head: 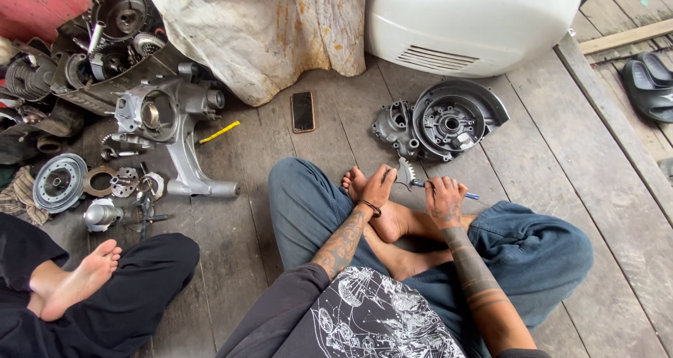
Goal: The person assembles motorcycle engine components by fitting gears into an engine casing and cleaning parts with a brush while sitting on a wooden floor.
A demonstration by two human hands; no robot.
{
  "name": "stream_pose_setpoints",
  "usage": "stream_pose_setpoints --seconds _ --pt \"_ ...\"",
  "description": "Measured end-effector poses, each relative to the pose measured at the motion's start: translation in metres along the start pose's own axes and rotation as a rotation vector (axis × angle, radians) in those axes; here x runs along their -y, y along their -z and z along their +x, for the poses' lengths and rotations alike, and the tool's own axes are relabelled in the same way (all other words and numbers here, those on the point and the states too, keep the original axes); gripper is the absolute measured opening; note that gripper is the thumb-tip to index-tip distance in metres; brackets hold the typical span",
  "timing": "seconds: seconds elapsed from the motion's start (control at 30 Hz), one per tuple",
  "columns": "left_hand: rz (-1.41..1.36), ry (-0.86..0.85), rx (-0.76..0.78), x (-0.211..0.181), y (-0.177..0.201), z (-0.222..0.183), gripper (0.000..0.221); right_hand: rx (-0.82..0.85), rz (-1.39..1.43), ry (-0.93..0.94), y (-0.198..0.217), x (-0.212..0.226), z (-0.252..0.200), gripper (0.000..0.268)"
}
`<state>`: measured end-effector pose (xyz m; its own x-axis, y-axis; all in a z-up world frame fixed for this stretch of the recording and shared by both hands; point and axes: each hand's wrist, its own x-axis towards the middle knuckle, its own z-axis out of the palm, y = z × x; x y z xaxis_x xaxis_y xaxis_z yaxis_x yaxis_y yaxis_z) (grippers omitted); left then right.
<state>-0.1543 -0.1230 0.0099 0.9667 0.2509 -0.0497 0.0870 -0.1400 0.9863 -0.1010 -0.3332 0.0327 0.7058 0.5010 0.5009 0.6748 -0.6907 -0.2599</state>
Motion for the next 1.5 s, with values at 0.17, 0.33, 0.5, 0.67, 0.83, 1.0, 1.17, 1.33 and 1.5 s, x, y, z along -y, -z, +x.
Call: stream_pose_setpoints --seconds 0.17,0.33,0.5,0.67,0.83,1.0,1.17,1.33,1.5 --pt "0.048 0.003 0.024 -0.014 0.003 -0.004 0.037 0.025 0.041 0.083 -0.013 -0.001 0.003 0.006" --pt "0.151 -0.036 0.063 -0.013 0.000 -0.002 0.044 -0.076 -0.001 -0.080 -0.017 -0.015 0.007 0.006" --pt "0.185 -0.047 0.071 -0.008 -0.004 0.002 0.046 -0.049 -0.007 -0.028 -0.013 -0.003 0.008 0.006" --pt "0.168 -0.059 0.051 -0.001 -0.003 0.007 0.044 -0.009 0.014 -0.028 -0.025 -0.011 0.002 0.008" --pt "0.177 -0.063 0.055 -0.002 -0.005 0.004 0.044 -0.086 -0.038 -0.086 -0.020 -0.016 0.003 0.007" --pt "0.182 -0.077 0.064 -0.012 -0.002 0.001 0.045 -0.034 -0.028 0.008 -0.025 -0.007 0.000 0.007" --pt "0.182 -0.078 0.076 -0.015 0.000 0.001 0.047 -0.070 -0.018 -0.027 -0.033 -0.014 -0.004 0.007" --pt "0.194 -0.072 0.086 -0.011 -0.003 0.000 0.047 -0.114 -0.077 -0.019 -0.018 -0.006 0.006 0.007" --pt "0.182 -0.052 0.106 -0.015 0.000 0.001 0.048 -0.016 -0.025 0.055 -0.030 -0.008 -0.003 0.008"
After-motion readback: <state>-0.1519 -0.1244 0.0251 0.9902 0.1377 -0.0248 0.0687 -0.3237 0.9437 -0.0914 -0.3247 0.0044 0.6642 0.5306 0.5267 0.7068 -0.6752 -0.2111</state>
